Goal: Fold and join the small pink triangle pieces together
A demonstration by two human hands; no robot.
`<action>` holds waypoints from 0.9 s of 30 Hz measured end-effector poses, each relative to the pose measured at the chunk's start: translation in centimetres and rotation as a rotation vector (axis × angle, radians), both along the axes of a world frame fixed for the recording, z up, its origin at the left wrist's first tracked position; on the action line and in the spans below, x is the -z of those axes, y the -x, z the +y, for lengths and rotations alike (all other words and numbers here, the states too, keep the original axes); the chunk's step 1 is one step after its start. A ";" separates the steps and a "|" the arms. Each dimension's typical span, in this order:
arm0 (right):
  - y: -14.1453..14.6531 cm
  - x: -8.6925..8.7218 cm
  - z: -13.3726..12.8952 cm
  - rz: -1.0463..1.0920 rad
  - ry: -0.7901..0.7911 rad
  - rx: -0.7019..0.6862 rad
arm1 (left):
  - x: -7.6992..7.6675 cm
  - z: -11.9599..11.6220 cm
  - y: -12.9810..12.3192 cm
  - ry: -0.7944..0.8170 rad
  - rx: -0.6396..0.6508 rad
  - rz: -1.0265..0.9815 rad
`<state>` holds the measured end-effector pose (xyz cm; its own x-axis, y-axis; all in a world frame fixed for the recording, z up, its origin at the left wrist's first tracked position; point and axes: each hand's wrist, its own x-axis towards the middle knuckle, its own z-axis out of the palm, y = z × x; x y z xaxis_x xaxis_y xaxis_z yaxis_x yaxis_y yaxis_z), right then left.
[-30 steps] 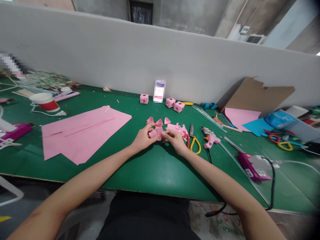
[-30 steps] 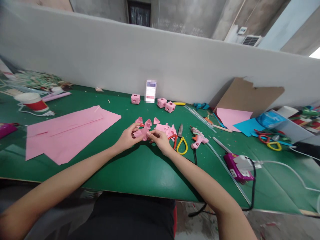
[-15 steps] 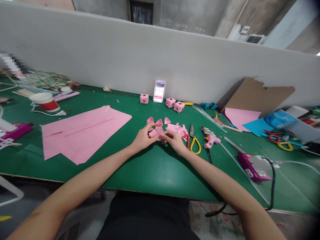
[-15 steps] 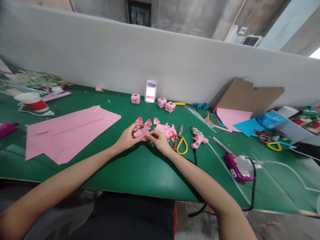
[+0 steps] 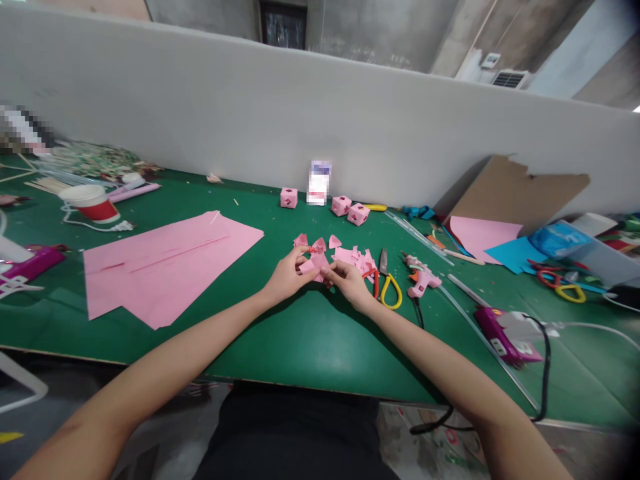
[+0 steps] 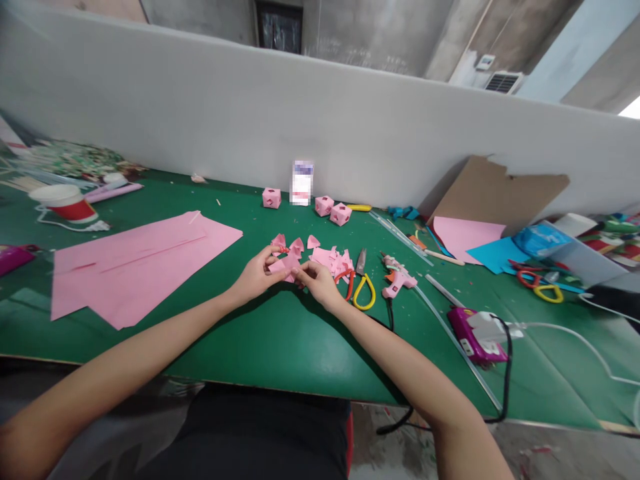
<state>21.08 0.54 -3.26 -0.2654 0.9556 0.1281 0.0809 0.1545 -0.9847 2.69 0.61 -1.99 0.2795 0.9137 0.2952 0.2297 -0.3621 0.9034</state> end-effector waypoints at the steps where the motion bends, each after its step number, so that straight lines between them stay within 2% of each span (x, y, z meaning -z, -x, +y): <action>1: 0.0 -0.1 0.0 -0.003 0.008 -0.009 | 0.0 0.0 0.0 0.000 -0.001 -0.017; 15: 0.1 0.2 0.0 -0.027 -0.035 -0.007 | 0.0 0.2 0.0 0.016 -0.011 -0.051; 21: -0.1 -0.1 0.0 -0.001 -0.014 -0.068 | -0.3 0.3 0.0 0.102 -0.038 -0.117; 27: -0.1 0.2 0.0 -0.009 -0.056 -0.097 | -0.6 0.2 0.0 0.158 -0.075 -0.157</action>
<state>21.20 0.54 -3.50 -0.3580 0.9166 0.1777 0.0714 0.2167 -0.9736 2.66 0.81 -1.40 0.1710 0.9684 0.1816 0.1029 -0.2008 0.9742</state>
